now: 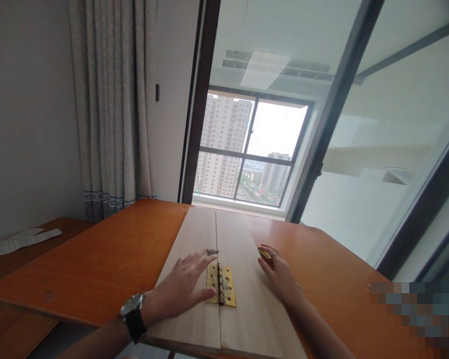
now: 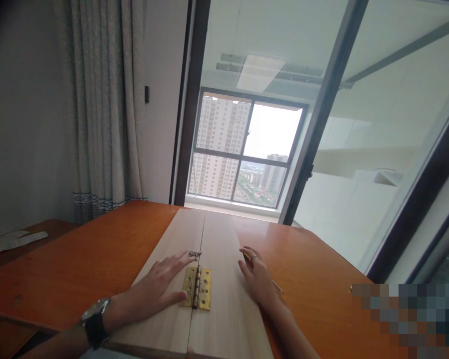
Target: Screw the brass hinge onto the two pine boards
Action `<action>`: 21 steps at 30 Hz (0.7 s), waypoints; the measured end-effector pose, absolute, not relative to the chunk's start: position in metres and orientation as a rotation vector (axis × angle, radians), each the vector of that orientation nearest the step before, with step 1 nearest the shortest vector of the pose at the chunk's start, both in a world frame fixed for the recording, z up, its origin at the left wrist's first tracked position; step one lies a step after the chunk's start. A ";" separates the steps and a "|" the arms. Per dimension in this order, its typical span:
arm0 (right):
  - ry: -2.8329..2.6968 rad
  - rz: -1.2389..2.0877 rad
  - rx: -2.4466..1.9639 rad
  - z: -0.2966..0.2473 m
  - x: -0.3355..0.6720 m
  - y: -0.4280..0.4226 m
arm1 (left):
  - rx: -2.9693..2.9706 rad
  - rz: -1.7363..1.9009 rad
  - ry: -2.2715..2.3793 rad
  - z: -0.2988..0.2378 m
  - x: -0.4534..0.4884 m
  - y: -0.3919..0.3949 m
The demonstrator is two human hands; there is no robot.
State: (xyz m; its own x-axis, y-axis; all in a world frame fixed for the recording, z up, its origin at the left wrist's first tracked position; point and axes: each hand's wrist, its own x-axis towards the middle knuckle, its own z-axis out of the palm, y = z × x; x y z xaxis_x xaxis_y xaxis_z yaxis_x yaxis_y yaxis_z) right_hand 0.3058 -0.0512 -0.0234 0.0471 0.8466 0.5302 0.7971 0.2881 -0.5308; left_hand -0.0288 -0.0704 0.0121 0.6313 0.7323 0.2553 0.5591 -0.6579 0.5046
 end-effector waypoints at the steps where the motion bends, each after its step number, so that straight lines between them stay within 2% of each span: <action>1: -1.740 0.157 -1.495 -0.026 0.300 -0.054 | 2.489 0.606 1.107 0.010 -0.038 -0.072; 4: -1.692 0.220 -1.570 -0.032 0.289 -0.058 | 2.525 0.494 1.285 0.000 -0.061 -0.076; 11: -1.689 0.244 -1.797 -0.035 0.284 -0.052 | 2.675 0.375 1.296 -0.016 -0.074 -0.078; 21: -1.851 0.398 -1.621 -0.024 0.272 -0.066 | 2.716 0.328 1.221 -0.014 -0.088 -0.071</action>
